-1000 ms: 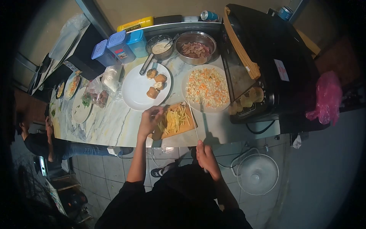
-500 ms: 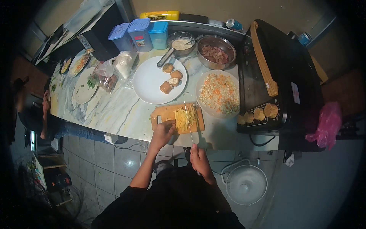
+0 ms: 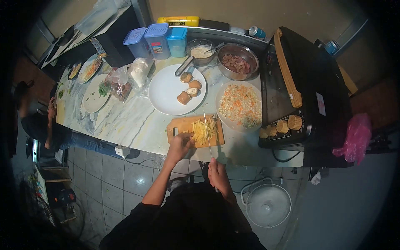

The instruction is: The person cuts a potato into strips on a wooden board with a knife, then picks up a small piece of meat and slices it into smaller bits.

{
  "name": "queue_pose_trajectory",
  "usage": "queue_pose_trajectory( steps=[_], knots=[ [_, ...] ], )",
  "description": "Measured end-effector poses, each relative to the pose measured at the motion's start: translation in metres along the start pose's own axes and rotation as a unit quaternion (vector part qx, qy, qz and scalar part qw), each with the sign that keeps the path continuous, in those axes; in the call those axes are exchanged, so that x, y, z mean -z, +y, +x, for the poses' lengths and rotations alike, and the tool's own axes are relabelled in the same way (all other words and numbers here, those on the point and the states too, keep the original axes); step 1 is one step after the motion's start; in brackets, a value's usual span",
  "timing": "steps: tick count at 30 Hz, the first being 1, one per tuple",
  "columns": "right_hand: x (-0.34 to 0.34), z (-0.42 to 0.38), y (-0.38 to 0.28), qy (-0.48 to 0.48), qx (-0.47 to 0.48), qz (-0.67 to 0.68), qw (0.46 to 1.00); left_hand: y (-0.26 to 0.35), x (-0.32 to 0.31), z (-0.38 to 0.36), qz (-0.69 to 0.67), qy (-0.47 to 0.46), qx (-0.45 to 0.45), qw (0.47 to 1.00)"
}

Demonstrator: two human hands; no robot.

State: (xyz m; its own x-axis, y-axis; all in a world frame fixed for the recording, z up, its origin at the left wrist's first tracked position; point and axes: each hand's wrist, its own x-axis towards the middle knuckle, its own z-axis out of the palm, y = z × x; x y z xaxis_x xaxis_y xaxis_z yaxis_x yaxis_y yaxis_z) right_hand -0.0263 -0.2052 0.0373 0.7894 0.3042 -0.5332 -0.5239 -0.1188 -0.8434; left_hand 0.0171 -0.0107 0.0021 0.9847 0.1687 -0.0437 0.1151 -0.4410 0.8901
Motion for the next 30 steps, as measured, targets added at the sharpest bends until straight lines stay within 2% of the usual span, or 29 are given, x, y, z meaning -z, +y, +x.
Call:
queue_pose_trajectory(
  steps=[12,14,16,18,22,25,26,28,30],
  knots=[
    [0.000,0.006,0.008,-0.027,0.029,0.004,0.999,-0.014,0.028,-0.013,-0.121,0.044,0.013,0.992],
    [-0.003,0.008,0.008,-0.038,0.013,0.011,0.999,-0.021,0.033,-0.017,-0.238,0.020,0.063,0.969],
    [-0.006,0.009,0.009,-0.051,-0.004,0.017,0.999,-0.015,0.039,-0.023,-0.237,0.014,0.076,0.968],
    [-0.009,0.012,0.012,-0.074,-0.034,-0.011,0.997,-0.016,0.039,-0.027,-0.328,0.033,0.097,0.939],
    [-0.018,0.026,0.032,-0.110,-0.029,-0.063,0.991,-0.027,0.034,-0.034,-0.269,0.039,0.086,0.958],
    [-0.030,0.029,0.033,-0.121,-0.066,-0.079,0.987,-0.029,0.026,-0.035,-0.192,0.086,0.096,0.973],
    [-0.032,0.030,0.035,-0.122,-0.066,-0.079,0.987,-0.031,0.023,-0.035,-0.192,0.088,0.097,0.973],
    [-0.034,0.031,0.038,-0.113,-0.064,-0.125,0.984,-0.030,0.019,-0.035,-0.121,0.146,0.069,0.979],
    [-0.033,0.030,0.039,-0.111,-0.066,-0.118,0.985,-0.027,0.018,-0.035,-0.095,0.153,0.068,0.981]
  ],
)
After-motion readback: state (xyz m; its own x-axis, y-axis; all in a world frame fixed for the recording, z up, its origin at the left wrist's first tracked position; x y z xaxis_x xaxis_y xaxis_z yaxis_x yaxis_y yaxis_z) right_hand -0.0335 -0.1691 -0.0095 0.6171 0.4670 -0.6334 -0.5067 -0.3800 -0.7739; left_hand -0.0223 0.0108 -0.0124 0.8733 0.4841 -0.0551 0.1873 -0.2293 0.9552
